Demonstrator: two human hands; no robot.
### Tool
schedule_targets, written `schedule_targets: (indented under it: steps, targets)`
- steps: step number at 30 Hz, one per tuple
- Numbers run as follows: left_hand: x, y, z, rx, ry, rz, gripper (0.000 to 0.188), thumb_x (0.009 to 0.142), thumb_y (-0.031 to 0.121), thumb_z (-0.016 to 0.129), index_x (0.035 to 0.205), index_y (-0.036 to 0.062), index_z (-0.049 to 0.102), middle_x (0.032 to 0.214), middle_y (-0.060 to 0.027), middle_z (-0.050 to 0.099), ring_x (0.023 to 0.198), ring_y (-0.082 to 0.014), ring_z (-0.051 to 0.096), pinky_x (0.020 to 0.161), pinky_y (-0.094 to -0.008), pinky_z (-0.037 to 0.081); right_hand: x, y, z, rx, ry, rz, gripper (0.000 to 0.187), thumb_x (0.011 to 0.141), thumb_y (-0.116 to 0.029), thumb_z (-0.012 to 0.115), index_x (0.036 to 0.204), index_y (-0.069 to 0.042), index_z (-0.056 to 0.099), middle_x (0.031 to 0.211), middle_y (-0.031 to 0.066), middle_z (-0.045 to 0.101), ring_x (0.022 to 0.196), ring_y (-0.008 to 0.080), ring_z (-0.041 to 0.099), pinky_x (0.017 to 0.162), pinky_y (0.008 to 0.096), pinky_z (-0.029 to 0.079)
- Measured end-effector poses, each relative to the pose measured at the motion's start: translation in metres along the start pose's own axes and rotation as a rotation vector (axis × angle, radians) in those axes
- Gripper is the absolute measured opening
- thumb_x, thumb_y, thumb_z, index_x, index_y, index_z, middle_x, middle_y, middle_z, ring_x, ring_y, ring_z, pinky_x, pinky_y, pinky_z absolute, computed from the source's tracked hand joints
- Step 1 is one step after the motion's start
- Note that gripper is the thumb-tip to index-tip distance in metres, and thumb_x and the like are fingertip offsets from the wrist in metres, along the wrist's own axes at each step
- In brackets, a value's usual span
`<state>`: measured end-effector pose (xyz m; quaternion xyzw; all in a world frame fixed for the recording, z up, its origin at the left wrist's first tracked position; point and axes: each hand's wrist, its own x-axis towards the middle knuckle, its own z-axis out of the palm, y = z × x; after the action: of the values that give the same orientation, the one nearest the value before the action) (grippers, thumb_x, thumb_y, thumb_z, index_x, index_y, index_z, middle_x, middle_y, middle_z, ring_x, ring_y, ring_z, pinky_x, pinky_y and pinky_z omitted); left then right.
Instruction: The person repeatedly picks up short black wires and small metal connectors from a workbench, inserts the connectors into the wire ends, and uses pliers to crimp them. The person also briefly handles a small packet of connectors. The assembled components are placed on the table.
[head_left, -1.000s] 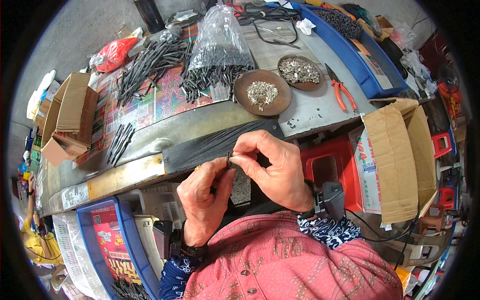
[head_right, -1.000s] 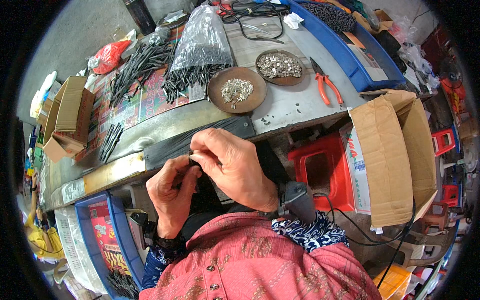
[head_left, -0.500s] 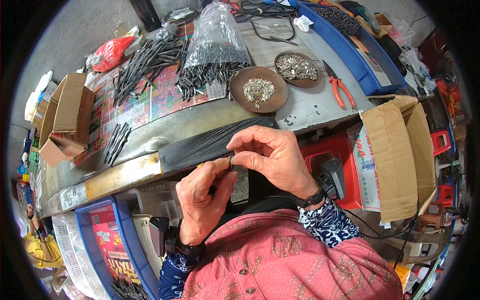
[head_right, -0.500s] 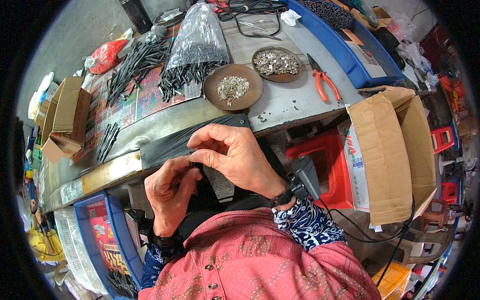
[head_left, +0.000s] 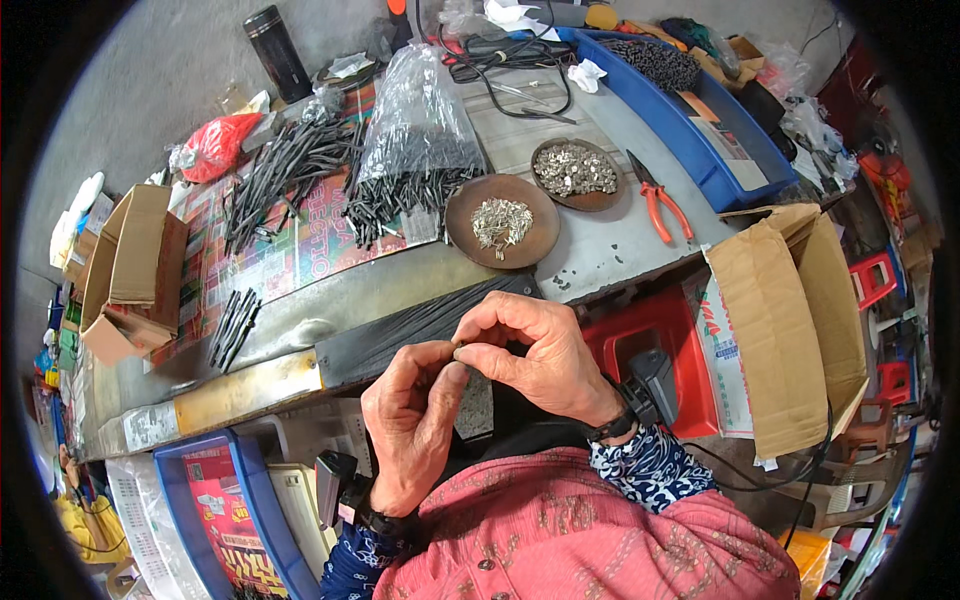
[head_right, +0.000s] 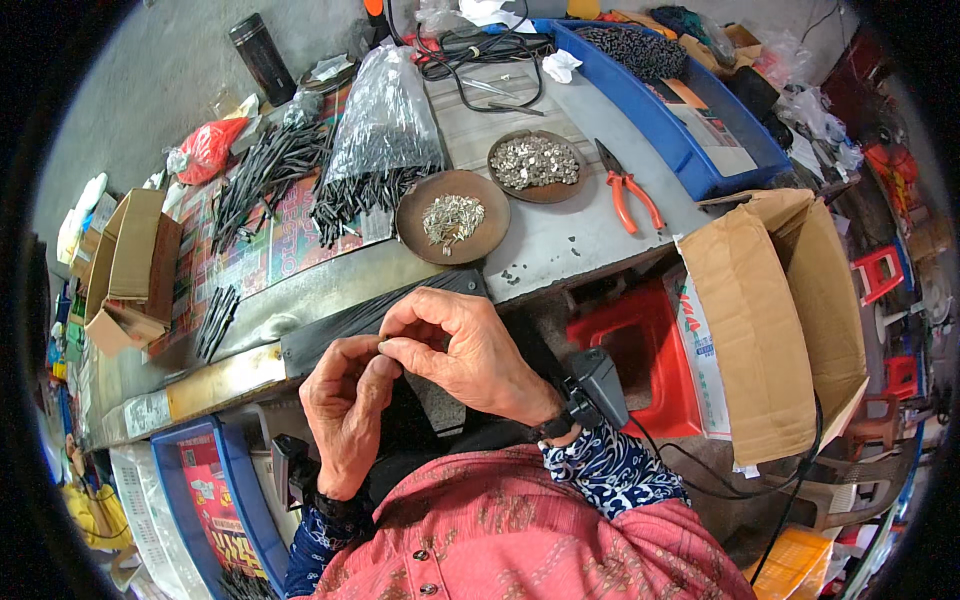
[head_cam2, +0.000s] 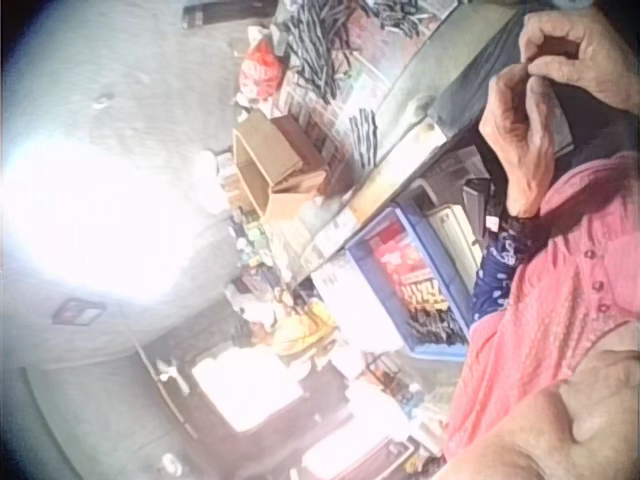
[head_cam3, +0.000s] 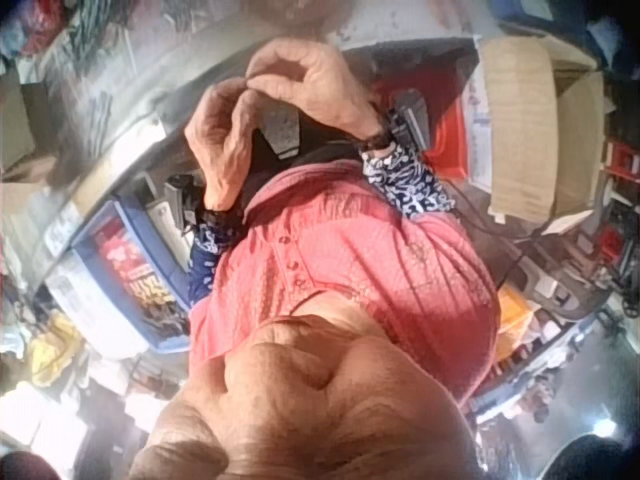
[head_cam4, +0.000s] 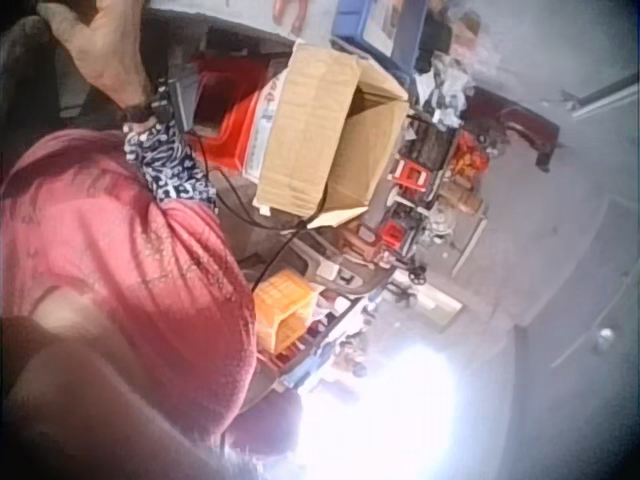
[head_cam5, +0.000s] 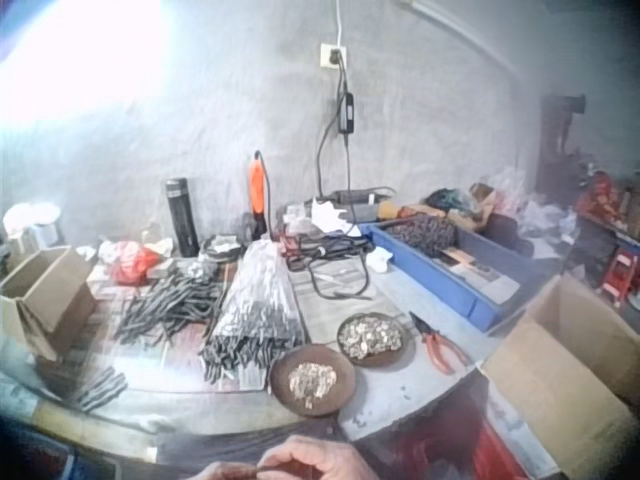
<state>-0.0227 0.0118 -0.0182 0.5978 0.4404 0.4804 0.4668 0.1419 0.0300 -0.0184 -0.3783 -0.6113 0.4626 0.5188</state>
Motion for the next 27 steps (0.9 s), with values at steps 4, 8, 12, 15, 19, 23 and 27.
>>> schedule_targets:
  steps: [4, 8, 12, 15, 19, 23, 27]
  targets:
    - [0.005, -0.001, -0.002, -0.144, 0.003, -0.057, 0.011, 0.092, 0.008, 0.066, 0.095, -0.0028, 0.064, 0.075, 0.0043, 0.056, 0.065, -0.0022, 0.045, 0.059, -0.0178, 0.038, 0.006, -0.004, -0.005, -0.053, -0.034, -0.004, 0.010, 0.085, -0.005, 0.070, 0.092, 0.000, 0.065, 0.083, 0.0020, 0.062, 0.075, 0.0082, 0.059, 0.065, 0.0231, 0.048]
    - [0.008, -0.002, -0.011, -0.139, 0.045, -0.068, 0.010, 0.091, 0.008, 0.068, 0.093, -0.0020, 0.065, 0.074, 0.0048, 0.056, 0.066, -0.0021, 0.046, 0.059, -0.0174, 0.038, 0.024, -0.007, -0.012, -0.217, -0.109, -0.103, 0.010, 0.086, -0.009, 0.070, 0.088, 0.000, 0.066, 0.080, 0.0037, 0.062, 0.074, 0.0113, 0.058, 0.065, 0.0263, 0.045]
    - [0.012, -0.006, -0.021, -0.184, 0.110, -0.045, 0.007, 0.090, 0.005, 0.068, 0.088, -0.0009, 0.064, 0.072, 0.0049, 0.056, 0.064, -0.0009, 0.045, 0.057, -0.0166, 0.037, 0.064, 0.006, -0.011, -0.546, -0.062, -0.325, 0.011, 0.084, -0.008, 0.066, 0.086, 0.002, 0.064, 0.079, 0.0118, 0.062, 0.071, 0.0255, 0.060, 0.065, 0.0342, 0.047]
    - [0.015, -0.010, -0.029, -0.190, 0.146, -0.041, 0.008, 0.089, 0.003, 0.068, 0.085, -0.0004, 0.062, 0.072, 0.0052, 0.055, 0.063, -0.0004, 0.044, 0.056, -0.0164, 0.036, 0.093, 0.021, -0.001, -0.858, -0.029, -0.484, 0.011, 0.080, -0.010, 0.066, 0.083, 0.000, 0.062, 0.081, 0.0122, 0.058, 0.081, 0.0321, 0.059, 0.070, 0.0405, 0.046]
    - [0.015, -0.012, -0.036, -0.219, 0.170, -0.043, 0.010, 0.088, 0.002, 0.068, 0.082, 0.0001, 0.061, 0.071, 0.0054, 0.055, 0.062, 0.0001, 0.044, 0.055, -0.0164, 0.035, 0.124, 0.035, 0.012, -1.107, -0.070, -0.521, 0.009, 0.081, -0.010, 0.059, 0.076, -0.005, 0.064, 0.081, 0.0110, 0.060, 0.086, 0.0285, 0.059, 0.073, 0.0412, 0.045]
    - [0.016, -0.016, -0.042, -0.213, 0.171, -0.025, 0.012, 0.088, 0.003, 0.069, 0.081, 0.0001, 0.059, 0.072, 0.0042, 0.057, 0.062, 0.0000, 0.044, 0.055, -0.0168, 0.036, 0.138, 0.044, 0.021, -1.297, -0.111, -0.491, 0.010, 0.079, -0.012, 0.060, 0.073, -0.009, 0.066, 0.081, 0.0083, 0.062, 0.088, 0.0242, 0.059, 0.078, 0.0389, 0.041]
    - [0.016, -0.018, -0.045, -0.243, 0.166, -0.030, 0.013, 0.088, 0.004, 0.069, 0.081, 0.0001, 0.059, 0.073, 0.0035, 0.058, 0.062, -0.0004, 0.045, 0.055, -0.0171, 0.037, 0.141, 0.049, 0.025, -1.407, -0.154, -0.494, 0.013, 0.080, -0.012, 0.058, 0.073, -0.010, 0.068, 0.080, 0.0076, 0.063, 0.085, 0.0231, 0.060, 0.077, 0.0381, 0.040]
